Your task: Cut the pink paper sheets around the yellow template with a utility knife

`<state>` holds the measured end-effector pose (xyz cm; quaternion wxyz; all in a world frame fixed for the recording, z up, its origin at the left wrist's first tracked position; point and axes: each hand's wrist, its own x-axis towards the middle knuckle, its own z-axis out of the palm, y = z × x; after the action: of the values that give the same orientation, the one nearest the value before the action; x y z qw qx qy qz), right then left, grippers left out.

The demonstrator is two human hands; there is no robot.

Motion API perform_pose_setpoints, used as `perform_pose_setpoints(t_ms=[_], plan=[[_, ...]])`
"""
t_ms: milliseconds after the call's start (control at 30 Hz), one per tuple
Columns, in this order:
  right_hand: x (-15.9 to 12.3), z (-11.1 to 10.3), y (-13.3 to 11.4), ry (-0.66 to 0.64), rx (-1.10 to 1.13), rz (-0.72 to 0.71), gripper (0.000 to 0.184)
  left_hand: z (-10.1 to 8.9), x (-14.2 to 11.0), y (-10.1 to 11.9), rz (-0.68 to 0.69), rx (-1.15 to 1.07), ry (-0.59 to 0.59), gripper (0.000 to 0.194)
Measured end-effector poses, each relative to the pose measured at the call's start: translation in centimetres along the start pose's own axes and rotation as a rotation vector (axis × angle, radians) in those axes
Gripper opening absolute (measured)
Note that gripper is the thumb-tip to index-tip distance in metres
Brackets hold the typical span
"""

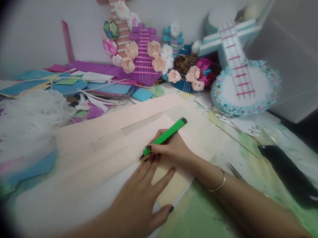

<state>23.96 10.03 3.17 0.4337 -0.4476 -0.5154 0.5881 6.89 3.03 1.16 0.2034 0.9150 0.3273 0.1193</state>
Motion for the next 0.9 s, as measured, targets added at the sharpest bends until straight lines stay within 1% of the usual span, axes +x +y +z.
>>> perform_pose_setpoints(t_ms=[233, 500, 733, 900], plan=[[0.02, 0.11, 0.18, 0.007, 0.010, 0.003, 0.025, 0.22, -0.19, -0.31, 0.004, -0.032, 0.000, 0.069], [0.09, -0.07, 0.24, 0.008, 0.024, -0.017, 0.025, -0.16, -0.04, -0.16, -0.005, -0.039, -0.034, 0.070], [0.07, -0.01, 0.31, 0.028, -0.002, -0.032, 0.026, 0.09, -0.18, -0.29, -0.013, -0.046, -0.003, 0.070], [0.02, 0.02, 0.44, 0.026, -0.015, -0.031, 0.027, -0.01, -0.23, -0.28, -0.022, -0.057, -0.006, 0.069]])
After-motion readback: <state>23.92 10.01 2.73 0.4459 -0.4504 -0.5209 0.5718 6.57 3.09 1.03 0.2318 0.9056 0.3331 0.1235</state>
